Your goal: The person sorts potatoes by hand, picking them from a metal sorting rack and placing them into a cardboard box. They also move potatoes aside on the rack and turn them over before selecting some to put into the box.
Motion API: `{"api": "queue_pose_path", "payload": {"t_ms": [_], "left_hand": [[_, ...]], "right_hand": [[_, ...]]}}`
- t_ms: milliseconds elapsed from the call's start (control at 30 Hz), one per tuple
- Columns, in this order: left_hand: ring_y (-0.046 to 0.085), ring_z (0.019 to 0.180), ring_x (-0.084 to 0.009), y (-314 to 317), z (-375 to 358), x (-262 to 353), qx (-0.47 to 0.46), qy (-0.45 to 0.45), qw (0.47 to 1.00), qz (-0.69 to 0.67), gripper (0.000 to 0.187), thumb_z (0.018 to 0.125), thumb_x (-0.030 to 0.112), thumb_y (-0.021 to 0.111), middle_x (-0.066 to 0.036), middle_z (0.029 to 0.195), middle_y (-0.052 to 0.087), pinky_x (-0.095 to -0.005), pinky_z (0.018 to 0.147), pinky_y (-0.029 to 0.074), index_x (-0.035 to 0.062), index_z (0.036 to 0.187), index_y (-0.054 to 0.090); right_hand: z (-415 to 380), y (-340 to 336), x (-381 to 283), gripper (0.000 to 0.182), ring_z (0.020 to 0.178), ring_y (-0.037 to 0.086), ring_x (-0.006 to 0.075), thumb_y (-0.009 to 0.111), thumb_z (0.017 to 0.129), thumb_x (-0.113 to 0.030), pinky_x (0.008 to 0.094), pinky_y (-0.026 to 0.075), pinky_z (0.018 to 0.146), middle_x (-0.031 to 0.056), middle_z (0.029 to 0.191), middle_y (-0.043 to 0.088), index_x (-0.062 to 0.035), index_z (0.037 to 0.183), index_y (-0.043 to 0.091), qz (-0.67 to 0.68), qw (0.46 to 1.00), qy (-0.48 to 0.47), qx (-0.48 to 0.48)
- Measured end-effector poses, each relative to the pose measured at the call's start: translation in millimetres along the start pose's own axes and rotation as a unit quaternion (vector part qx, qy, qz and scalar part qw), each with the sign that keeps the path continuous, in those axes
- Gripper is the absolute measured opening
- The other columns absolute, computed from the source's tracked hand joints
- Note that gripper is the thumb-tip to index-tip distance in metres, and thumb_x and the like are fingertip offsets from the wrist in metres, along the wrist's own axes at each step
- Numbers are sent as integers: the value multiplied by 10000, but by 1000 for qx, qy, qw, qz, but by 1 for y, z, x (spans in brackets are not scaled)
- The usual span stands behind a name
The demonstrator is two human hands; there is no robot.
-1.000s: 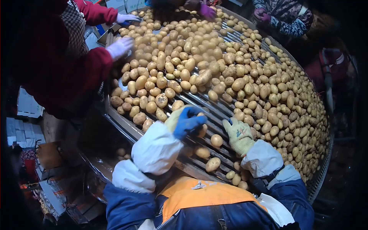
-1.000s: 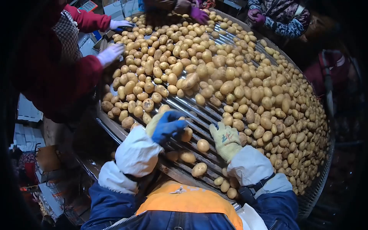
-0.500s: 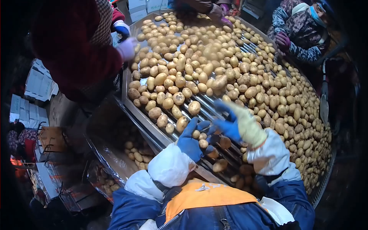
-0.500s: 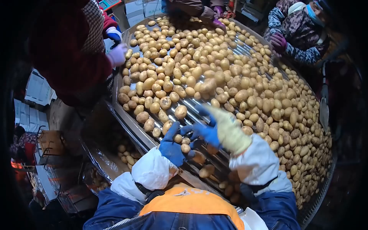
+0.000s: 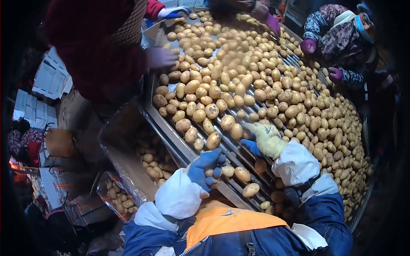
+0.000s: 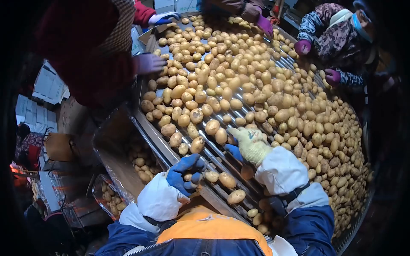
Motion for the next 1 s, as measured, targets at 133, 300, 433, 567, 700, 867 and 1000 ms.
{"api": "queue_pose_path", "payload": {"t_ms": [133,300,433,567,700,867,1000], "left_hand": [[582,526,-150,-24,-4,0,-24,18,1000,-8,402,1028,462,635,-60,759,637,-189,362,343,107,843,672],[551,506,-159,-41,-25,7,0,78,997,8,494,1048,492,582,-72,745,634,-248,369,367,89,767,635],[555,531,-139,-53,-35,16,42,94,995,-7,399,1031,425,641,-78,808,686,-227,407,392,74,844,673],[566,655,-108,-60,-39,19,60,111,991,51,493,990,497,664,-72,908,663,-217,481,395,14,1083,697],[564,684,-99,-65,-37,26,26,142,987,68,494,1001,490,646,-77,983,657,-216,481,395,12,1118,697],[560,637,-95,-45,-28,32,-23,123,992,-30,394,1026,381,650,-91,987,677,-208,438,411,23,1187,679],[559,659,-91,-31,-32,43,-28,126,989,-75,378,1019,318,658,-43,1102,675,-202,473,413,101,1328,660]], "right_hand": [[37,-10,-8,471,1057,715,245,809,864,-308,371,562,931,154,1107,740,-130,1286,699,402,913,-35,59],[124,-60,-25,310,936,729,239,713,927,-338,383,572,777,128,983,759,-82,1102,735,238,969,-27,59],[158,-68,-48,283,1061,726,352,671,922,-286,450,560,890,184,1065,746,-107,1123,760,-13,999,3,52],[209,-30,-36,303,1131,720,317,720,879,-203,473,578,880,144,1155,750,-123,1166,770,-249,968,-29,7],[239,-28,-43,347,1152,715,295,741,868,-199,494,586,861,128,1228,740,-132,1208,765,-316,942,-14,-112],[233,-35,-63,346,1160,711,300,736,878,-203,492,578,886,106,1228,749,-139,1216,767,-345,929,30,-129],[191,-50,-31,338,1022,740,312,478,992,-260,431,575,829,153,1120,757,-116,1129,752,-101,993,59,24]]}}
Point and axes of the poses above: each hand's wrist, its own z-axis towards the middle knuckle, its own y-axis out of the palm, x = y × z, the point moved 1 cm from there along z, towards the middle knuckle
